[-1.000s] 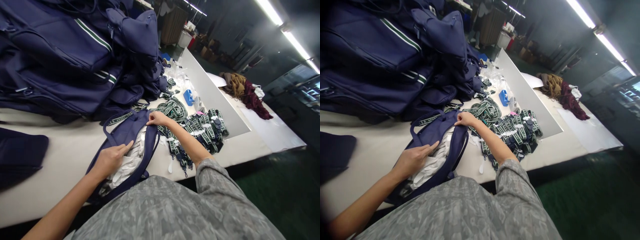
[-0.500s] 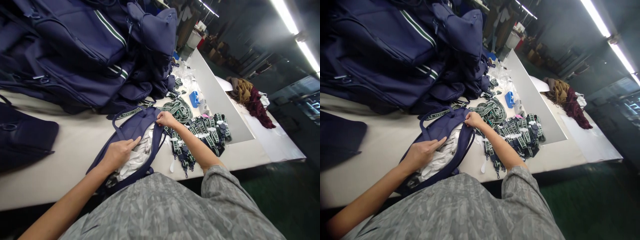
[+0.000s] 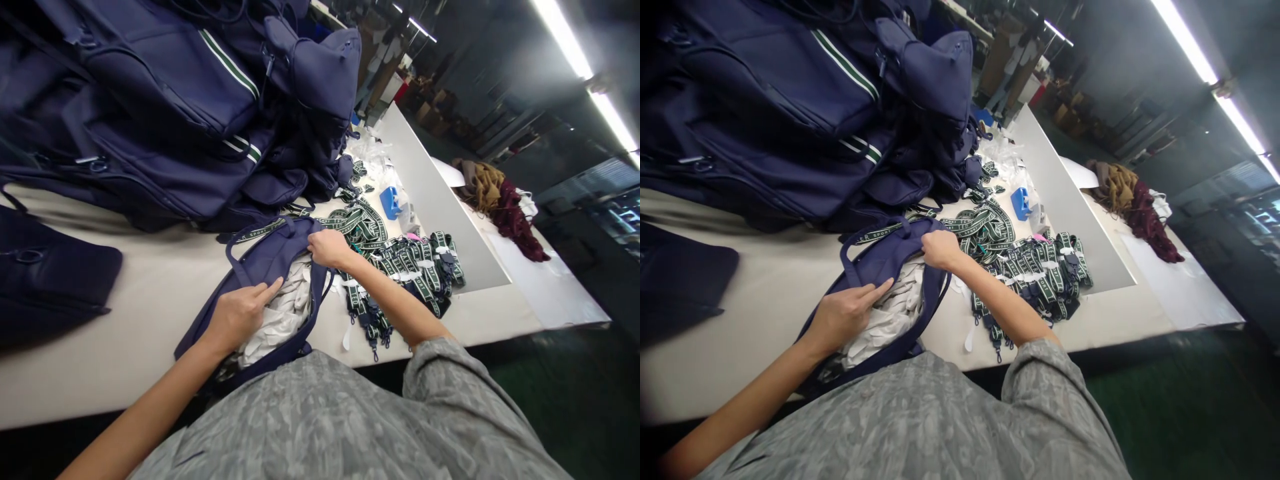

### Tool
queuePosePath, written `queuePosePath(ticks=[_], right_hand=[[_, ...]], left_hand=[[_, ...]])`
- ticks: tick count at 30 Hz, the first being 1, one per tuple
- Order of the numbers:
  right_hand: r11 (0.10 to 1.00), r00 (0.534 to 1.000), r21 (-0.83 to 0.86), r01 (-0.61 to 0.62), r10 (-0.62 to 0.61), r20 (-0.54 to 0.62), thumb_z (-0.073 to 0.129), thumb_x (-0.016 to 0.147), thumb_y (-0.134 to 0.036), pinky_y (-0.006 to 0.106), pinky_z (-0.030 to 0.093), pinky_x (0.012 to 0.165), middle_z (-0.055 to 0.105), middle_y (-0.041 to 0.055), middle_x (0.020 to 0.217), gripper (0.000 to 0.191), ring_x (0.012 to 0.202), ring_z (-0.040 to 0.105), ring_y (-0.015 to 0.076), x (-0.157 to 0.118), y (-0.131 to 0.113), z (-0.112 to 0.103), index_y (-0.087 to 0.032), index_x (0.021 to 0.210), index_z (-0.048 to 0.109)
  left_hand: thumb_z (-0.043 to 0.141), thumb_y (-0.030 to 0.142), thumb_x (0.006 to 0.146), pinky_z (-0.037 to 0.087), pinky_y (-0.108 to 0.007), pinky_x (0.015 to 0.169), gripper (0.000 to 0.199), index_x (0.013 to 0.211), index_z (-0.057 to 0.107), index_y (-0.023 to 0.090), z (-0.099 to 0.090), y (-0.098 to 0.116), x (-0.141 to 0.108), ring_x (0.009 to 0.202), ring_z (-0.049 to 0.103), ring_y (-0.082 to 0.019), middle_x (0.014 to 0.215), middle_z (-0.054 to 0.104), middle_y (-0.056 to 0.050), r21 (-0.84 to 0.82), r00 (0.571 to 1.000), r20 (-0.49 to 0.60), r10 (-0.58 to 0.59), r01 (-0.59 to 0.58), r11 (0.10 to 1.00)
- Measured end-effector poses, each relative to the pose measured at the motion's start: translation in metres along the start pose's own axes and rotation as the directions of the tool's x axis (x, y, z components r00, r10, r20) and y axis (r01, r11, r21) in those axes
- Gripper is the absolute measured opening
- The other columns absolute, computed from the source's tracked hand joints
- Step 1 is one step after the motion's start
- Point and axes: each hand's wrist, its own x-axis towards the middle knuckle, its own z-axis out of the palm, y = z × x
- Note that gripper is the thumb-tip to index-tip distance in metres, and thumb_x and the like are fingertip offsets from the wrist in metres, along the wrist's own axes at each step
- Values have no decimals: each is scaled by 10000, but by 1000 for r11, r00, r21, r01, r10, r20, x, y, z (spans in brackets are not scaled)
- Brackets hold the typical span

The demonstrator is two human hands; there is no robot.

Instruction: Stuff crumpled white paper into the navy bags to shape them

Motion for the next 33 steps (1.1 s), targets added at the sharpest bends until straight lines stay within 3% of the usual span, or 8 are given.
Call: queuePosePath(ticks=[7, 10, 15, 21, 24, 28, 31, 33], right_hand=[[990, 995, 119, 75, -67, -68, 534, 944, -251, 301, 421, 762, 734, 111, 984, 173, 926, 672, 246, -22, -14, 10, -186, 890, 685], [975, 991, 220, 43, -15, -131, 516, 963, -262, 283, 396, 744, 731, 85, 965, 193, 905, 660, 217, -28, -13, 18, -188, 875, 671], [885, 977, 451, -115, 183, -110, 520, 976, -308, 255, 379, 713, 717, 44, 835, 243, 802, 634, 180, -16, -1, 31, -181, 843, 678], [835, 973, 543, -93, 193, -130, 539, 971, -354, 253, 364, 685, 715, 47, 822, 281, 765, 624, 171, 3, -4, 39, -168, 828, 693], [851, 963, 515, -103, 215, -163, 528, 972, -381, 265, 365, 702, 725, 58, 858, 293, 814, 644, 192, 8, -9, 42, -175, 860, 703], [855, 960, 513, -83, 207, -189, 511, 973, -399, 269, 371, 704, 735, 52, 879, 302, 838, 657, 199, 13, -9, 43, -191, 876, 708], [860, 965, 507, -58, 179, -194, 502, 974, -399, 269, 366, 690, 738, 46, 870, 305, 820, 657, 192, 15, -6, 43, -199, 874, 709], [874, 965, 482, -60, 175, -197, 500, 974, -407, 272, 363, 678, 739, 47, 870, 304, 820, 661, 196, 14, -4, 42, -205, 887, 710]], left_hand=[[430, 34, 883, 403, -276, 567, 524, 1350, 591, 208, 2, -1, -9, 639, 601, -149, 776, 692, -12, -5, 995, -98, -3, 3, 1000], [426, 41, 888, 435, -258, 603, 527, 1354, 593, 222, -2, -5, -13, 678, 621, -143, 813, 709, -16, -47, 996, -92, -11, 7, 999], [425, 90, 935, 482, -230, 682, 460, 1328, 627, 220, -11, -16, -13, 755, 660, -138, 872, 724, -23, -176, 996, -91, -19, 3, 984], [445, 211, 994, 493, -200, 675, 357, 1271, 670, 202, -15, -31, -10, 723, 651, -106, 857, 707, -25, -344, 998, 3, -66, 63, 937], [512, 259, 975, 495, -226, 659, 305, 1207, 704, 215, -23, -35, -5, 701, 625, -117, 795, 669, -17, -289, 997, 18, -73, 75, 954], [591, 250, 919, 537, -382, 895, 230, 1086, 714, 152, -34, -26, 17, 1019, 626, -234, 1041, 662, -112, -204, 997, -69, 35, -48, 978], [561, 223, 933, 440, -461, 1120, 393, 1303, 575, 91, -28, -10, 40, 1344, 471, -288, 1373, 544, -196, -245, 981, -74, 178, -191, 951], [524, 236, 955, 404, -459, 1167, 479, 1399, 483, 61, -18, 0, 51, 1422, 394, -290, 1458, 484, -215, -223, 965, -7, 264, -259, 940]])
